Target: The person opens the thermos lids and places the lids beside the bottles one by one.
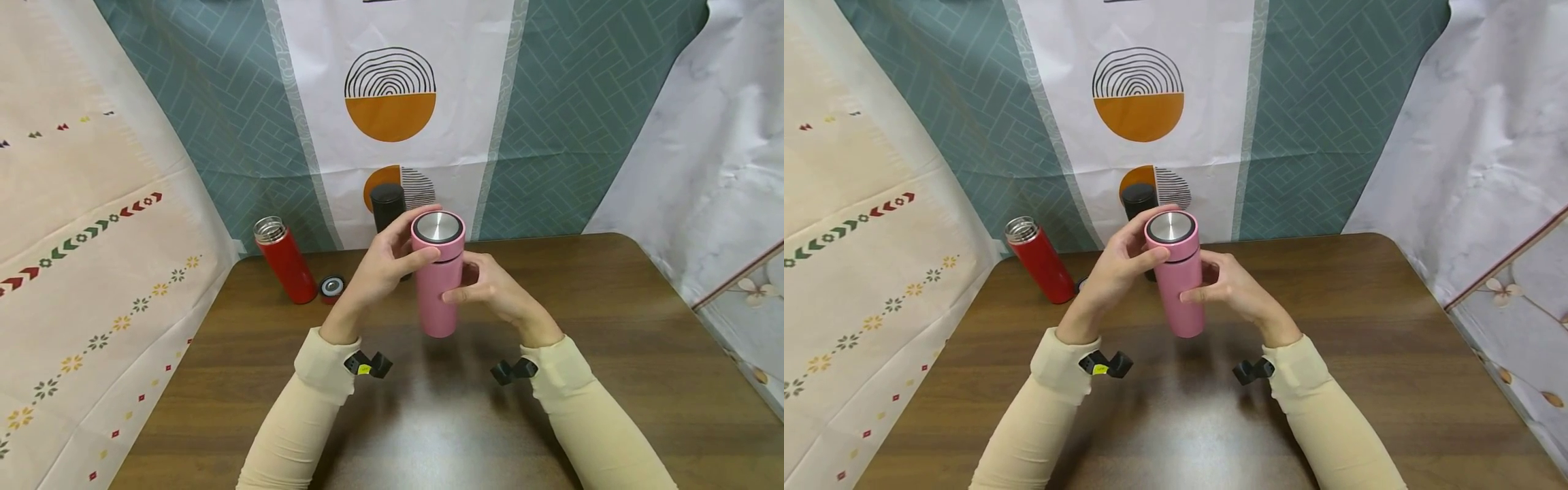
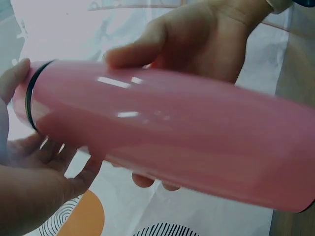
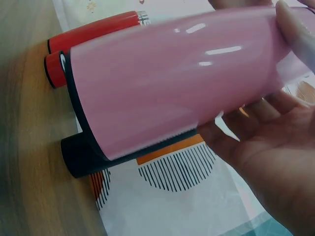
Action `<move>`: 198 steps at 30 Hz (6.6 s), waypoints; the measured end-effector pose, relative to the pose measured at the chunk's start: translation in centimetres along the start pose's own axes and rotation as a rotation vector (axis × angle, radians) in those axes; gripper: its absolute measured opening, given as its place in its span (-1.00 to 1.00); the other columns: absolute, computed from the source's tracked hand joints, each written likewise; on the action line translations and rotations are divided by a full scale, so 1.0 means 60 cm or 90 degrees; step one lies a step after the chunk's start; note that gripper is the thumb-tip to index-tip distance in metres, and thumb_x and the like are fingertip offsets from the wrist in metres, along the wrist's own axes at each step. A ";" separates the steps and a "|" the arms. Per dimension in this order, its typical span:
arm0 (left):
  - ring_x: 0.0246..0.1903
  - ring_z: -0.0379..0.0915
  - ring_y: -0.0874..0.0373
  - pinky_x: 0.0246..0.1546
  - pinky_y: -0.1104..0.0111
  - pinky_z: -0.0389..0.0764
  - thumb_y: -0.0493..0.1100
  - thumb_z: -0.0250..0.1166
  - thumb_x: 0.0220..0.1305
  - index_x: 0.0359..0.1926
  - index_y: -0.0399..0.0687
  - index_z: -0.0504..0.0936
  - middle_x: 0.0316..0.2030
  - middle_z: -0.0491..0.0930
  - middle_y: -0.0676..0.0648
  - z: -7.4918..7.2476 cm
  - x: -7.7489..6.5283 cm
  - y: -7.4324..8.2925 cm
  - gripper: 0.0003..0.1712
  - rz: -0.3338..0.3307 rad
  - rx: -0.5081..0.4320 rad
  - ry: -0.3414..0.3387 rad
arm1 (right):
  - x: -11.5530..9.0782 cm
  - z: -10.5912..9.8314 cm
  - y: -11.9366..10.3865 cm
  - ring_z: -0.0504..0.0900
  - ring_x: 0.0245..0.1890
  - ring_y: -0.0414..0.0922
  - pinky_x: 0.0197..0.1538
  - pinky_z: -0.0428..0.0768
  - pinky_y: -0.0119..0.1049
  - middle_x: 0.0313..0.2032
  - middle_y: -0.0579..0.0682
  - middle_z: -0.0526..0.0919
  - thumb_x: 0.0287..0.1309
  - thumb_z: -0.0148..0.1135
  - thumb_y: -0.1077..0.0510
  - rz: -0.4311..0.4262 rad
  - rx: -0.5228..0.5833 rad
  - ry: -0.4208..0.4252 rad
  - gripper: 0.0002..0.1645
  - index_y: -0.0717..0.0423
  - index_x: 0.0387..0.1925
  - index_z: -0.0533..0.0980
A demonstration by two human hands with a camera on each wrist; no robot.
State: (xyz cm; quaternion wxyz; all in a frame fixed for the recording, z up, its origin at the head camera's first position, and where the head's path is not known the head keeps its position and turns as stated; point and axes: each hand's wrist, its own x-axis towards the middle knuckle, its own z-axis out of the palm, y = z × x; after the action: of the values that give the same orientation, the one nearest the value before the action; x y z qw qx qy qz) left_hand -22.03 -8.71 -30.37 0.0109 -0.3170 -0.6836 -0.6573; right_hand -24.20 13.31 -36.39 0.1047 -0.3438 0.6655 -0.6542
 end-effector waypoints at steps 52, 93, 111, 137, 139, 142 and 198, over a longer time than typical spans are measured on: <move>0.25 0.43 -0.02 0.21 0.18 0.51 0.43 0.46 0.13 0.51 -0.05 0.30 0.32 0.45 -0.11 0.017 -0.003 -0.011 0.11 0.040 -0.021 0.011 | -0.006 0.006 -0.003 0.71 -0.08 0.03 0.03 0.68 -0.17 -0.08 0.08 0.74 0.00 0.47 0.33 -0.007 0.015 0.020 -0.43 0.25 0.13 0.59; 0.22 0.44 -0.05 0.17 0.15 0.56 0.48 0.44 0.12 0.50 -0.06 0.32 0.32 0.46 -0.12 0.009 0.001 -0.006 0.13 0.013 -0.032 -0.011 | -0.011 0.007 -0.009 0.69 -0.06 0.02 0.06 0.67 -0.16 -0.05 0.08 0.73 0.02 0.45 0.32 -0.001 0.059 0.000 -0.43 0.19 0.14 0.59; 0.25 0.42 -0.01 0.23 0.13 0.53 0.52 0.40 0.12 0.54 -0.08 0.28 0.34 0.45 -0.10 0.017 0.005 -0.011 0.18 0.019 -0.015 -0.027 | -0.012 0.003 -0.010 0.69 -0.04 0.02 0.09 0.66 -0.17 -0.06 0.06 0.73 0.02 0.42 0.33 0.003 0.052 0.015 -0.44 0.21 0.14 0.59; 0.21 0.43 0.00 0.21 0.26 0.52 0.46 0.50 0.06 0.51 -0.15 0.23 0.30 0.42 -0.20 0.034 0.006 -0.014 0.23 0.039 -0.062 0.026 | -0.015 0.003 -0.011 0.70 -0.06 0.02 0.04 0.68 -0.18 -0.07 0.07 0.73 0.03 0.44 0.31 0.007 0.039 0.040 -0.42 0.24 0.16 0.58; 0.22 0.43 -0.01 0.23 0.27 0.51 0.44 0.51 0.06 0.51 -0.14 0.21 0.31 0.41 -0.20 0.037 0.006 -0.015 0.22 0.046 -0.065 0.033 | -0.015 0.003 -0.010 0.70 -0.06 0.03 0.04 0.68 -0.18 -0.07 0.07 0.73 0.03 0.44 0.32 0.008 0.038 0.044 -0.42 0.25 0.16 0.58; 0.24 0.41 -0.01 0.22 0.27 0.51 0.45 0.49 0.07 0.54 -0.11 0.19 0.33 0.39 -0.19 0.035 0.006 -0.015 0.24 0.041 -0.070 0.017 | -0.015 0.004 -0.011 0.69 -0.05 0.03 0.04 0.68 -0.17 -0.06 0.07 0.73 0.04 0.44 0.32 0.009 0.040 0.043 -0.42 0.25 0.16 0.57; 0.13 0.49 -0.05 0.17 0.20 0.57 0.49 0.46 0.07 0.50 -0.15 0.27 0.26 0.47 -0.20 0.021 0.014 0.006 0.21 0.075 -0.039 0.038 | -0.012 0.004 -0.013 0.70 -0.04 0.09 0.08 0.66 -0.13 -0.02 0.13 0.72 0.05 0.49 0.24 0.029 0.011 0.024 -0.32 0.26 0.25 0.54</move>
State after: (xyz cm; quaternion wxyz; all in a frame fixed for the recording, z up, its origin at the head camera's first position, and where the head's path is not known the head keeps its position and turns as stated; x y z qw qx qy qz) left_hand -22.03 -7.22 -29.89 0.0599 -0.3372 -0.6429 -0.6851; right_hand -23.28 13.64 -35.93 0.1099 -0.3151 0.6695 -0.6637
